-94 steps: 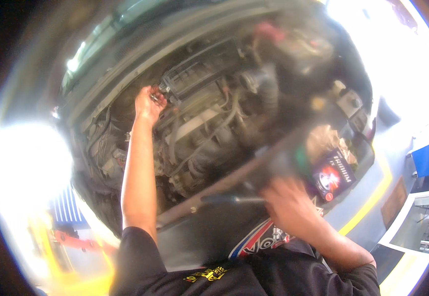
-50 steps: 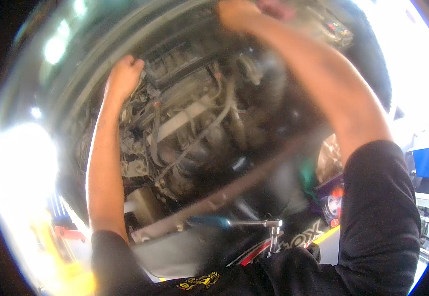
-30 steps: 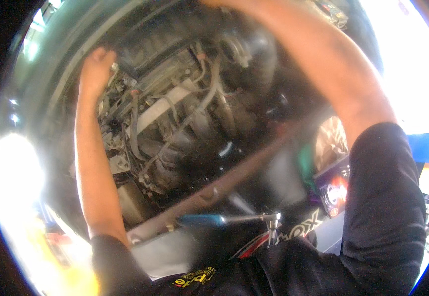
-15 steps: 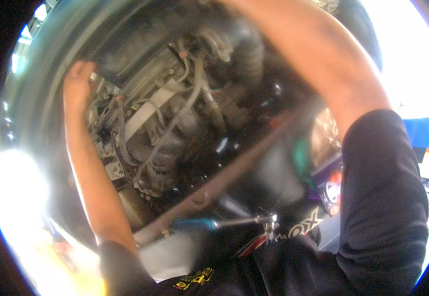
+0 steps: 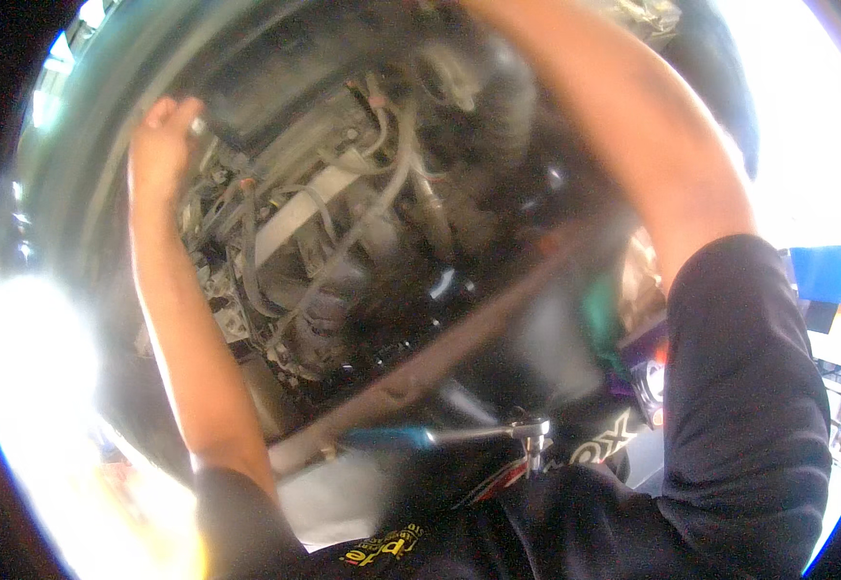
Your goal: The person works under the hood of a car, using a socket wrench and ratchet to loosen and tighten bolts on the engine. They remove a plastic engine cover, adjust components, and reattach the cover. The person also handles a car battery and uses a screwdriver to adjust parts near the windshield.
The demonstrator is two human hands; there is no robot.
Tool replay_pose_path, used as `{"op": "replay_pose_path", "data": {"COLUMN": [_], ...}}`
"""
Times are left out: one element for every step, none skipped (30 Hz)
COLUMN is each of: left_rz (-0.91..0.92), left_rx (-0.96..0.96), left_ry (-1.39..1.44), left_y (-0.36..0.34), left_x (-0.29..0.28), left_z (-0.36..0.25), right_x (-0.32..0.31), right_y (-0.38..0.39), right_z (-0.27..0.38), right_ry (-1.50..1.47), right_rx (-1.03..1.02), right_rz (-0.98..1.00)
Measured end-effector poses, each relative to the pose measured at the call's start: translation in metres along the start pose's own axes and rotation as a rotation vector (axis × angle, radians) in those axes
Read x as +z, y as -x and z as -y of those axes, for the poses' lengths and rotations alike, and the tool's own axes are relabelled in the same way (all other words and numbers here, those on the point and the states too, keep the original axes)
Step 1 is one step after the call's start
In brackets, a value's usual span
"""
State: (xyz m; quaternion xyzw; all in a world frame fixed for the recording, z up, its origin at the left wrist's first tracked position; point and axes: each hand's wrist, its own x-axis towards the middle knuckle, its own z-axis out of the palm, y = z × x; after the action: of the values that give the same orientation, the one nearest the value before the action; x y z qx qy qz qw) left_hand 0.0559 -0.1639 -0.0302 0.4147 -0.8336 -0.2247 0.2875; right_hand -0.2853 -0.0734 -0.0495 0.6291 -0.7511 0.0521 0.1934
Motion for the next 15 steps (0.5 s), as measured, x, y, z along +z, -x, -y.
{"op": "replay_pose_path", "data": {"left_rz": [-0.042,-0.084,-0.115,-0.088,-0.061,-0.028,0.007,0.029,-0.007,-0.046,-0.07,-0.099,-0.11,-0.088,-0.064], "left_rx": [-0.045,-0.089,-0.153,-0.13,-0.108,-0.078,-0.097,-0.058,-0.053,-0.045,-0.087,-0.119,-0.149,-0.166,-0.174], "left_ry": [0.085,0.171,0.286,0.237,0.189,0.139,0.165,0.084,0.034,-0.019,0.07,0.167,0.257,0.248,0.239], "left_y": [0.003,0.005,0.007,0.006,0.004,0.0,-0.002,-0.008,-0.001,0.007,0.008,0.006,0.005,0.003,0.001], "left_x": [0.004,0.009,0.01,0.009,0.006,0.002,0.0,-0.001,0.002,0.001,-0.001,0.002,0.004,0.005,0.004], "left_z": [0.012,0.027,0.027,0.026,0.024,0.014,0.002,0.001,-0.001,-0.005,0.01,0.031,0.034,0.036,0.026], "right_x": [-0.003,-0.005,-0.014,-0.018,-0.011,0.001,0.007,0.013,0.007,-0.005,-0.016,-0.034,-0.04,-0.036,-0.027], "right_y": [-0.002,-0.009,-0.015,-0.018,-0.017,-0.011,-0.004,0.001,0.004,0.005,0.0,-0.007,-0.008,-0.008,-0.009], "right_z": [0.001,0.005,0.02,0.027,0.017,-0.003,-0.006,-0.009,-0.006,0.002,0.017,0.034,0.041,0.034,0.02], "right_ry": [0.083,0.045,0.004,-0.037,0.018,0.072,0.121,0.007,-0.102,-0.213,-0.16,-0.096,-0.041,0.014,0.071], "right_rx": [-0.073,-0.029,0.013,0.055,0.02,-0.005,-0.041,0.012,0.054,0.096,0.115,0.137,0.171,0.085,0.007], "right_rz": [-0.011,0.002,0.021,0.04,0.038,0.036,0.042,0.029,0.012,-0.009,0.047,0.095,0.152,0.156,0.154]}}
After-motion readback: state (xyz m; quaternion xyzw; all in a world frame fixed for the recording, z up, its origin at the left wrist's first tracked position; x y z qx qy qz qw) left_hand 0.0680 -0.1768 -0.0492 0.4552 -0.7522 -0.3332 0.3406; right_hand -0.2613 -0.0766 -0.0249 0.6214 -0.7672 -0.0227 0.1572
